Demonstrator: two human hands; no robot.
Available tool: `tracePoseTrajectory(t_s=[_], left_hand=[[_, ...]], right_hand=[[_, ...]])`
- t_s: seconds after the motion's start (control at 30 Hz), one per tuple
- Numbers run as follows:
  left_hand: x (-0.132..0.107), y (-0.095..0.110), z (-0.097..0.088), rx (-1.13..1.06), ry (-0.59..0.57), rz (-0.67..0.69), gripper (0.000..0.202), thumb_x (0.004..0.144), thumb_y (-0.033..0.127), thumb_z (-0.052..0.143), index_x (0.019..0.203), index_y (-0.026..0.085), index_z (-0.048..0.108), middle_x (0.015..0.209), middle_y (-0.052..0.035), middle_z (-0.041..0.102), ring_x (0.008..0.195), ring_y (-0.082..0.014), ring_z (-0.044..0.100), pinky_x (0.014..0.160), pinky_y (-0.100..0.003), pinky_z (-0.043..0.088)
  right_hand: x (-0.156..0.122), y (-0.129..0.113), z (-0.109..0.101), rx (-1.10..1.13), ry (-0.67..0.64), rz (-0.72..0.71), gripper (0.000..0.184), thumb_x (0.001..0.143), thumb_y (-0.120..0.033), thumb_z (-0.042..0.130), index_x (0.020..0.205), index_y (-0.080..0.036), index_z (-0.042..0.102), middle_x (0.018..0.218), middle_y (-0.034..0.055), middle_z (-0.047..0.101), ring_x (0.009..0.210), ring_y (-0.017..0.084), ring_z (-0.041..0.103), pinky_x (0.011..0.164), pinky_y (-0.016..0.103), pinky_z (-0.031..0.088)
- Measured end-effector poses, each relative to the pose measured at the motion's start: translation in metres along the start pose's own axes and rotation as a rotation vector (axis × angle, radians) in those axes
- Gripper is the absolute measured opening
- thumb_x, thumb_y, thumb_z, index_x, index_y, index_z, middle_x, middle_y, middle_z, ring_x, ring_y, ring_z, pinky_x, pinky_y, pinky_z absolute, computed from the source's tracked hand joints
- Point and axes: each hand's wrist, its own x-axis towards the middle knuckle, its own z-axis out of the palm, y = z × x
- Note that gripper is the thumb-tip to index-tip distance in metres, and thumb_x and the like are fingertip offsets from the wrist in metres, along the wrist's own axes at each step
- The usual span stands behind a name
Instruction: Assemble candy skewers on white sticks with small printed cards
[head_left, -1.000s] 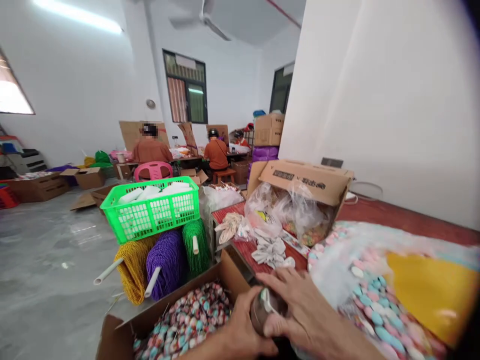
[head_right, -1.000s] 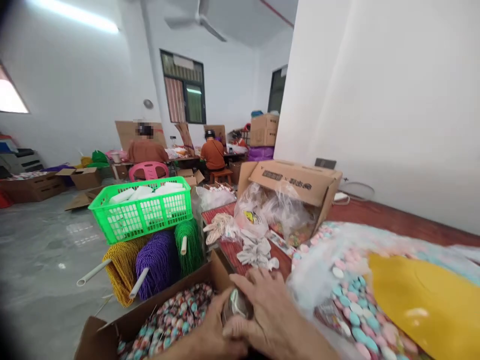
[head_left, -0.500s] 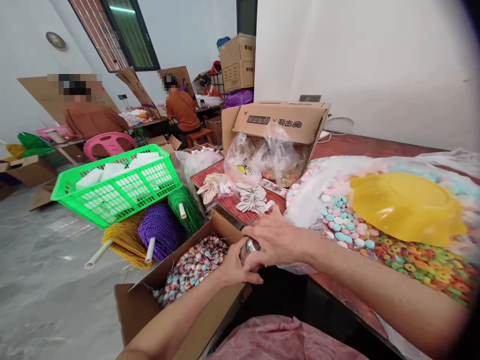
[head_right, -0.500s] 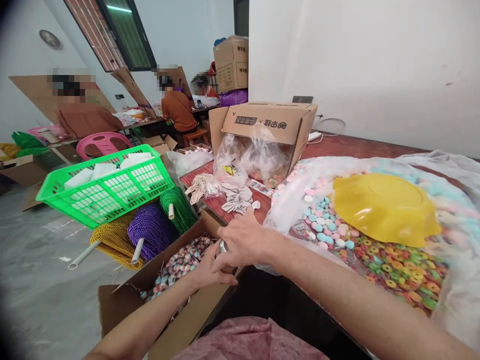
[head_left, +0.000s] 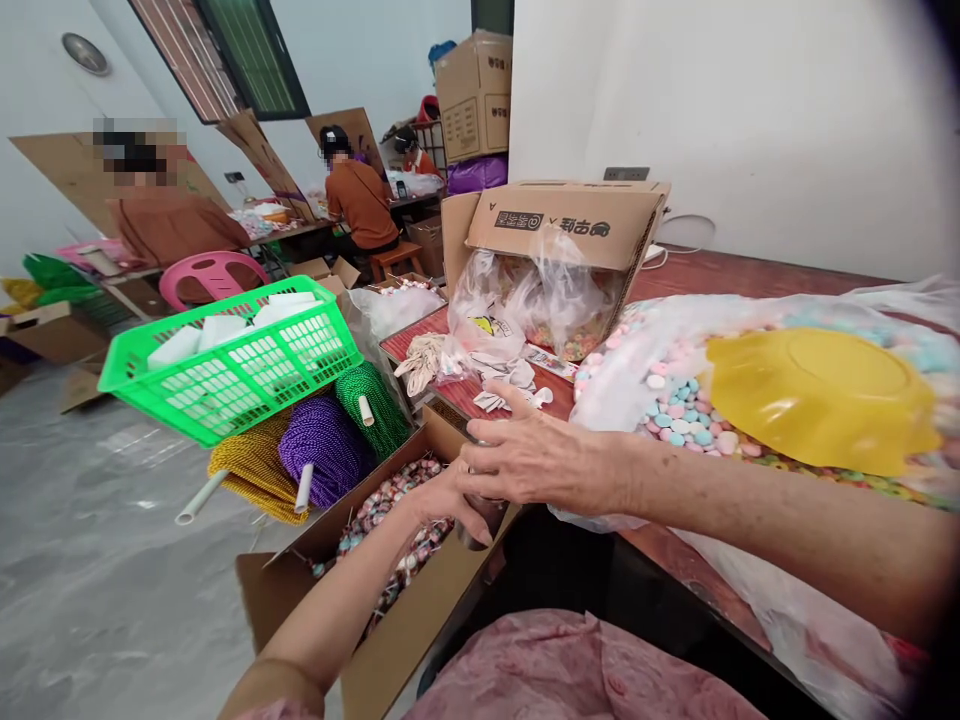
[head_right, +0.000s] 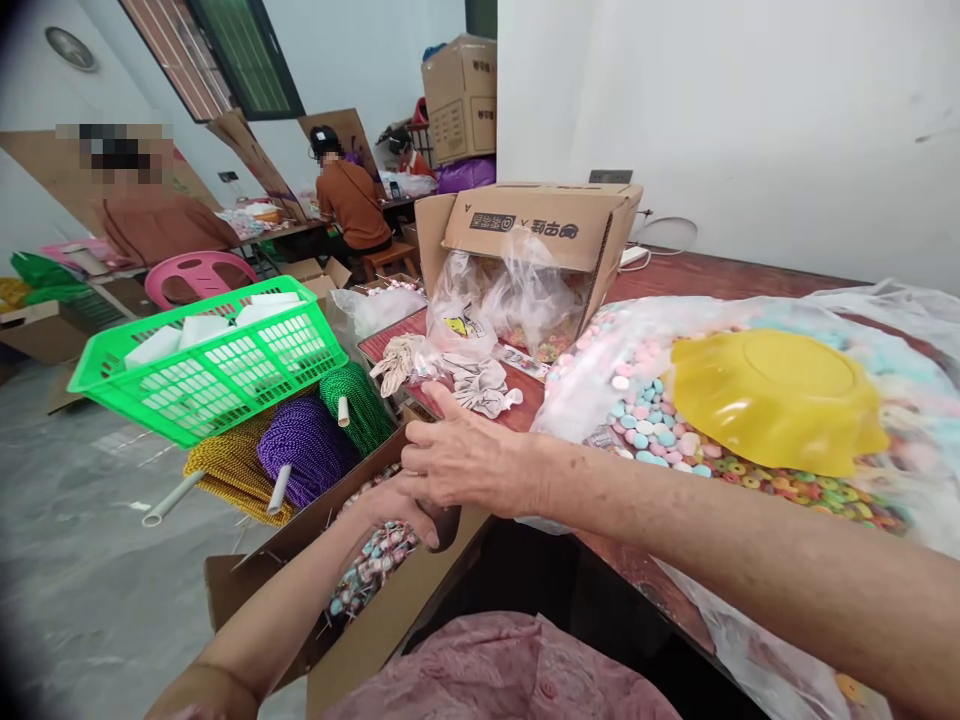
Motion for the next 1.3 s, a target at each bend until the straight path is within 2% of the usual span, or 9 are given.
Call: tracePoseTrajectory(t_s=[0.1, 0.3, 0.47, 0.53, 0.67, 0.87, 1.07, 1.2, 1.3], left_hand=[[-0.001, -0.002, 0.0, -0.103, -0.108, -0.008, 0.075, 0.033, 0.039, 0.1, 0.095, 0.012, 0.069, 0.093, -0.0053, 0.065, 0.09, -0.0264, 0.059, 0.085, -0.037, 0.049], [0.001, -0.027, 0.009, -0.177, 0.122, 0.133, 0.076, 0.038, 0.034, 0.1, 0.099, 0.01, 0.061, 0.091, -0.0057, 0.064, 0.083, -0.0206, 0.056, 0.079, -0.031, 0.045], [0.002, -0.046, 0.008, -0.164, 0.25, 0.175, 0.081, 0.039, 0.027, 0.1, 0.107, 0.009, 0.059, 0.093, -0.0054, 0.064, 0.088, -0.022, 0.058, 0.089, -0.034, 0.046], [0.003, -0.049, 0.007, -0.147, 0.282, 0.172, 0.083, 0.04, 0.027, 0.099, 0.11, 0.009, 0.059, 0.097, -0.007, 0.064, 0.092, -0.0239, 0.059, 0.092, -0.035, 0.047], [0.006, -0.051, 0.005, -0.082, 0.316, 0.163, 0.084, 0.039, 0.023, 0.098, 0.113, 0.009, 0.06, 0.102, -0.0096, 0.066, 0.098, -0.028, 0.061, 0.094, -0.038, 0.048], [0.014, -0.049, 0.004, 0.109, 0.336, 0.075, 0.079, 0.042, 0.009, 0.088, 0.116, 0.013, 0.062, 0.096, -0.0049, 0.069, 0.096, -0.0282, 0.065, 0.089, -0.037, 0.052], [0.023, -0.043, 0.0, 0.283, 0.323, 0.044, 0.076, 0.044, 0.008, 0.087, 0.116, 0.018, 0.063, 0.097, -0.0013, 0.07, 0.091, -0.0251, 0.066, 0.082, -0.034, 0.054], [0.029, -0.026, -0.001, 0.461, 0.306, 0.001, 0.078, 0.044, 0.012, 0.088, 0.117, 0.021, 0.063, 0.094, 0.002, 0.069, 0.084, -0.0224, 0.065, 0.075, -0.031, 0.053], [0.037, -0.007, -0.003, 0.677, 0.278, -0.066, 0.076, 0.044, 0.019, 0.09, 0.115, 0.022, 0.063, 0.092, 0.0032, 0.069, 0.084, -0.023, 0.065, 0.072, -0.03, 0.051]], right_hand=[[-0.011, 0.018, 0.005, 0.021, 0.157, 0.029, 0.05, 0.087, -0.006, 0.052, 0.133, -0.026, 0.055, 0.113, 0.005, 0.058, 0.109, 0.023, 0.047, 0.111, 0.059, 0.019], [-0.039, 0.031, 0.075, 0.599, 0.54, 0.585, 0.063, 0.08, -0.018, 0.058, 0.142, -0.017, 0.046, 0.128, 0.0141, 0.047, 0.119, 0.025, 0.047, 0.104, 0.044, 0.037], [-0.036, 0.005, 0.147, 0.77, 0.48, 0.885, 0.068, 0.074, -0.024, 0.07, 0.139, -0.017, 0.052, 0.136, 0.0146, 0.048, 0.128, 0.031, 0.044, 0.11, 0.051, 0.034], [-0.03, -0.001, 0.164, 0.77, 0.474, 0.94, 0.067, 0.078, -0.024, 0.069, 0.142, -0.019, 0.05, 0.141, 0.0141, 0.047, 0.131, 0.032, 0.042, 0.112, 0.053, 0.032], [-0.022, -0.004, 0.182, 0.794, 0.489, 1.0, 0.071, 0.081, -0.018, 0.063, 0.148, -0.014, 0.041, 0.139, 0.0149, 0.05, 0.128, 0.025, 0.047, 0.111, 0.04, 0.038], [-0.022, -0.009, 0.183, 0.724, 0.525, 1.031, 0.079, 0.075, -0.014, 0.062, 0.15, -0.016, 0.038, 0.141, 0.0169, 0.043, 0.131, 0.03, 0.043, 0.11, 0.048, 0.038], [-0.031, -0.027, 0.135, 0.459, 0.684, 0.88, 0.046, 0.08, -0.015, 0.059, 0.124, -0.026, 0.063, 0.149, 0.0101, 0.034, 0.136, 0.032, 0.034, 0.108, 0.053, 0.033], [-0.034, -0.03, 0.118, 0.415, 0.568, 0.866, 0.05, 0.077, -0.014, 0.06, 0.124, -0.029, 0.064, 0.15, 0.0095, 0.034, 0.134, 0.036, 0.034, 0.099, 0.056, 0.036], [-0.037, -0.019, 0.118, 0.563, 0.5, 0.93, 0.051, 0.075, -0.011, 0.059, 0.122, -0.027, 0.067, 0.15, 0.0094, 0.035, 0.136, 0.037, 0.03, 0.102, 0.058, 0.033]])
